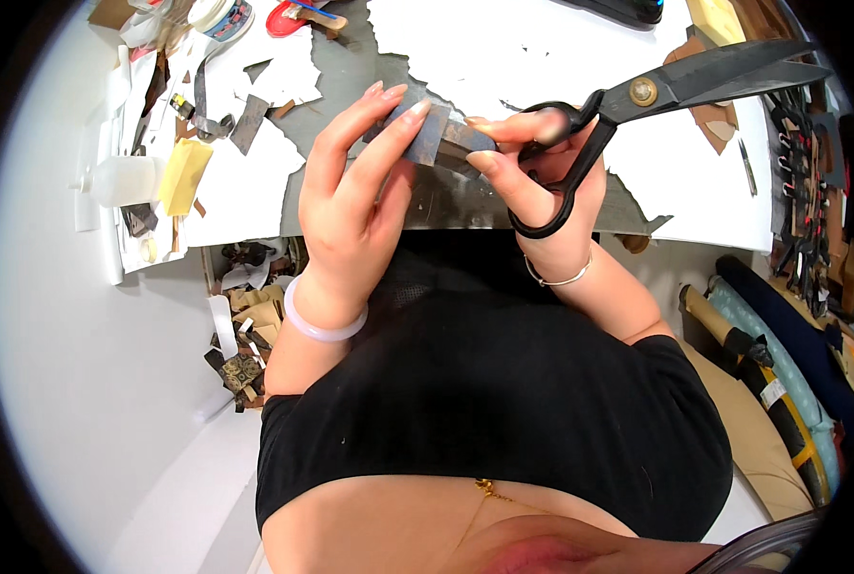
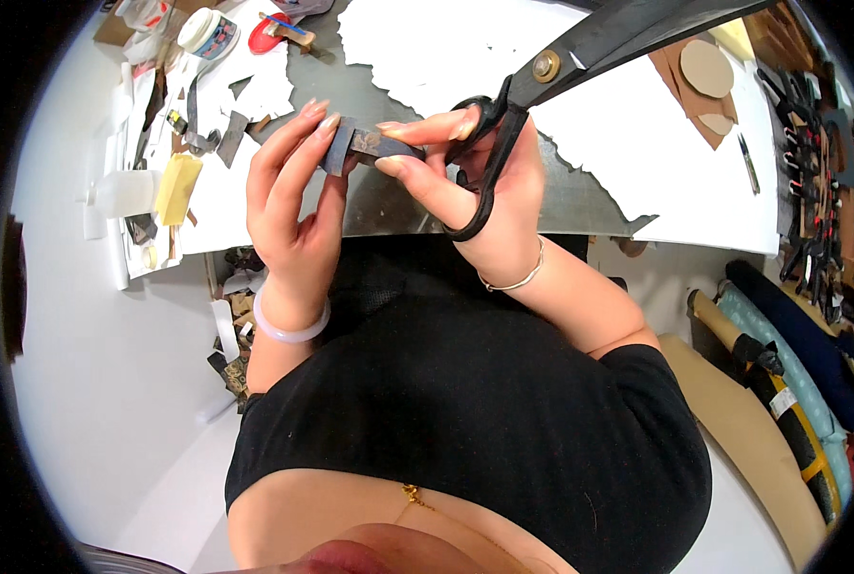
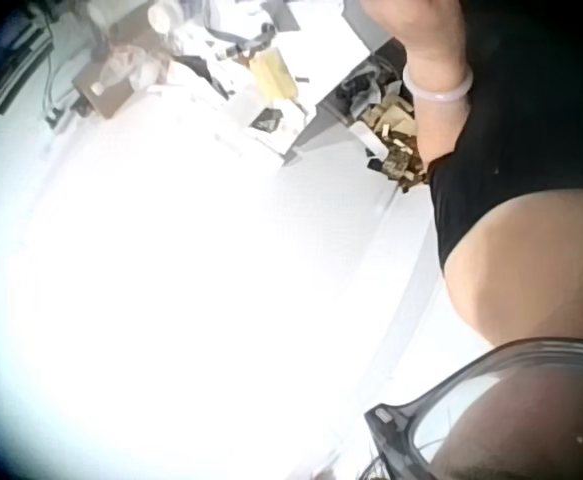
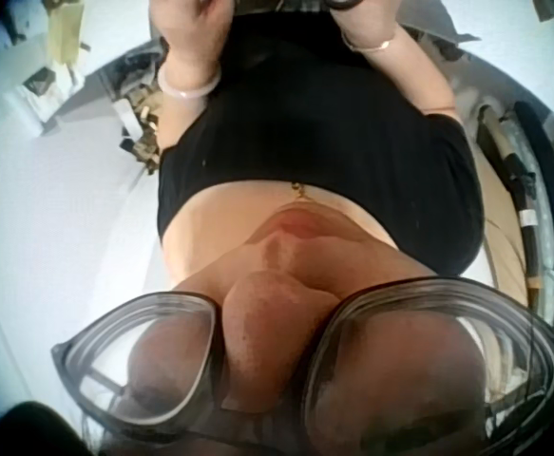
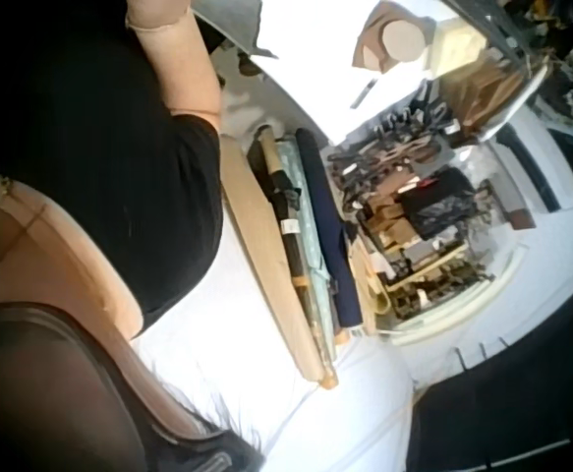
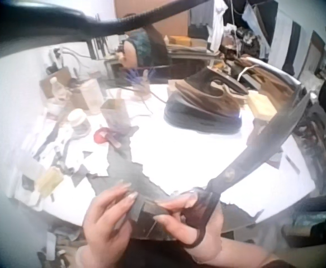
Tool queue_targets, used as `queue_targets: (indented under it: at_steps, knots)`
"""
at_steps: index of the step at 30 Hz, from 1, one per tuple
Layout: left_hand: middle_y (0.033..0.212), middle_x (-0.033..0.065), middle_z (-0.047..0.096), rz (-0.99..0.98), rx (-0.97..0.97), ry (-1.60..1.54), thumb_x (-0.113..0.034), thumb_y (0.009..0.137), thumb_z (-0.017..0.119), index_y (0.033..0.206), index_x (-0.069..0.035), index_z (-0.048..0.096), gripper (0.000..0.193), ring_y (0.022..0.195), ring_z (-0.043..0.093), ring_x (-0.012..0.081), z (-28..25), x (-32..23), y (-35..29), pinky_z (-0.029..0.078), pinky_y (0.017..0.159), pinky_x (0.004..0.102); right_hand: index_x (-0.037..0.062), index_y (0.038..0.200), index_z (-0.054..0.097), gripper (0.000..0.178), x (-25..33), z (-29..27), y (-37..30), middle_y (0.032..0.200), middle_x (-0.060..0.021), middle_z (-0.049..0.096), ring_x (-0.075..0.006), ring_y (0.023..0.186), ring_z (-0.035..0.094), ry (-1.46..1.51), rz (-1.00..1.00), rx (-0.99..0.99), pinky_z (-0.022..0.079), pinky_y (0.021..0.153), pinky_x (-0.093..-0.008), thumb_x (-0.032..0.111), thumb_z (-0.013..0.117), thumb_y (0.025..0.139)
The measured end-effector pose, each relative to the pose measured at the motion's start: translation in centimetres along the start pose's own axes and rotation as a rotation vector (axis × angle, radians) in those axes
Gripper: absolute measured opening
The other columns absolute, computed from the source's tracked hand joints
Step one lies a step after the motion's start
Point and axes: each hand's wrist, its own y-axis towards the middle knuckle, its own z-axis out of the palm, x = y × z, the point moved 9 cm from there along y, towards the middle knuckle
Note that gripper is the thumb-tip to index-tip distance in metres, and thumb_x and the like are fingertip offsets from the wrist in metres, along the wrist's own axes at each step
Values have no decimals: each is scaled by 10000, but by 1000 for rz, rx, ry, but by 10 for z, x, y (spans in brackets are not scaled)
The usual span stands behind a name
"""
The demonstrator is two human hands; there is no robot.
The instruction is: The person repairs a shoe heel by cutting a patterned fabric strip, folding it, and applying it to the heel. They use pliers to press the fabric, an iron to heat and adhere it, and a brush to apply glue to the edges.
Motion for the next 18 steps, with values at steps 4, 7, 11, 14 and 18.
queue_targets:
  at_steps: [4,7,11,14,18]
  knots:
    - [1263,172,616,11,68,-92,-35,810,746,1260,-1,616,469,1161,619,354,4,0,-4,513,994,427,8,949,586,228,-12,-8,-6,1013,-154,726,-94,710,585,73,44,-41,478,685,-232,-76,741,805]
    - [1286,175,622,-104,40,-307,-305,957,659,1344,37,532,531,1158,619,323,-3,13,-13,477,1012,401,11,944,588,178,-21,-19,-7,1013,-163,723,-105,762,607,93,73,-49,492,728,-242,-49,716,836]
    - [1173,109,678,-560,27,-645,-256,1016,580,1241,21,640,362,1074,608,173,10,41,-27,471,929,298,41,992,507,256,-37,-29,-6,1065,-179,705,-133,851,631,199,208,-22,517,762,-266,10,719,852]
    - [1091,51,693,-816,126,-755,-198,1017,583,1161,17,693,281,1007,587,100,22,38,-31,458,878,247,74,1002,441,318,-44,-34,-6,1049,-185,703,-168,887,654,229,269,7,533,777,-295,9,715,853]
    - [1013,11,690,-998,195,-862,-121,968,656,1139,16,702,224,924,593,68,32,34,-42,454,834,209,66,989,426,321,-38,-29,-7,1046,-189,702,-237,1002,685,219,264,65,553,872,-345,-1,711,855]
